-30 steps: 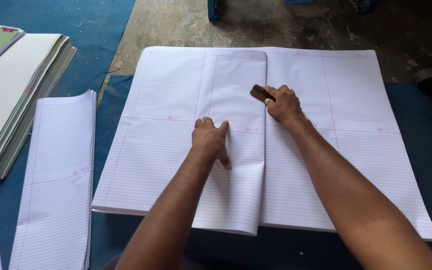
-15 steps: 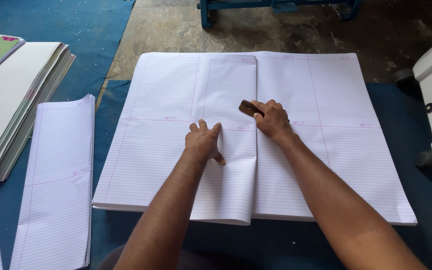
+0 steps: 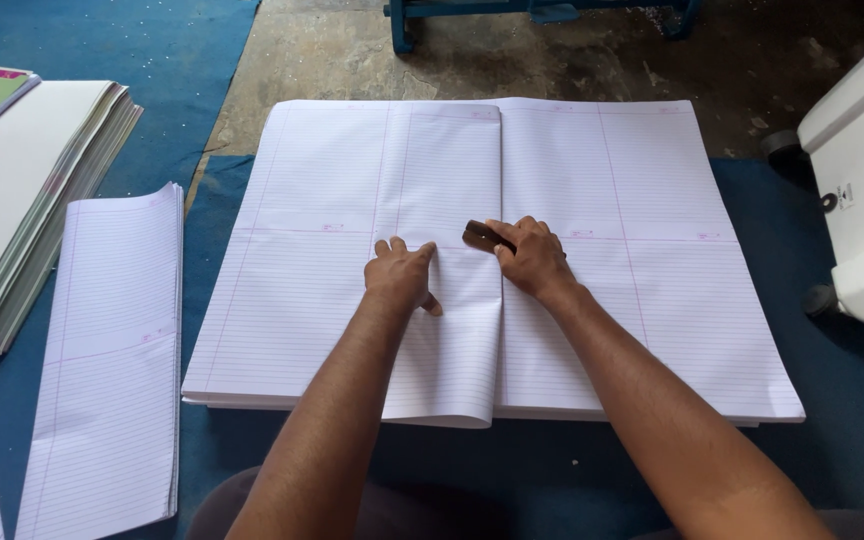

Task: The person folds large lined paper sheets in half and presses the crease with a small wooden tool. They repeat this process for multiple sheets, stacking the folded sheets to the left.

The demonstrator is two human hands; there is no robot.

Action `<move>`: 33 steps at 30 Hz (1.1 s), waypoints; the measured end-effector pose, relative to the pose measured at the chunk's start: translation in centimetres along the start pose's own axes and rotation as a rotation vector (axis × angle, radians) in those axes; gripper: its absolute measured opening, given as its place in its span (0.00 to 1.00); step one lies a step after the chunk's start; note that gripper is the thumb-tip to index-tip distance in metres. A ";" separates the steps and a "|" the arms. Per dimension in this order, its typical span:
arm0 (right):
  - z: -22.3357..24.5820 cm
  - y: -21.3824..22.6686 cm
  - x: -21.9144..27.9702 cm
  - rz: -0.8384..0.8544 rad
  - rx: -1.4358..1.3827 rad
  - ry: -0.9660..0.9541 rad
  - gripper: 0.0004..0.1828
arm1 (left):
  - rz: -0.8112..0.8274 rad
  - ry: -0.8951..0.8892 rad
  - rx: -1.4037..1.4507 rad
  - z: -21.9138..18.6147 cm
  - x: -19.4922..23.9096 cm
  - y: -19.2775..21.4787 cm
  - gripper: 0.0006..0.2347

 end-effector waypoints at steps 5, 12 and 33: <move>0.6 0.0 1.5 0.016 -0.005 -0.009 0.26 | -0.022 0.000 0.039 0.3 -0.2 -0.4 0.47; 0.8 -0.2 3.8 0.061 -0.059 -0.051 0.26 | -0.020 0.015 0.097 0.8 -0.6 -1.1 0.48; 1.4 -0.1 8.9 0.126 -0.047 0.039 0.27 | -0.007 0.023 0.096 0.8 -0.7 -1.1 0.47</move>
Point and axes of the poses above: each hand's wrist, its own x-axis away from the middle knuckle, its own y-axis out of the back of the hand, z = x × y, the point moved 8 cm from there along -x, towards the middle knuckle, and after that the axes turned 1 degree about -z, right-handed, at the moved point
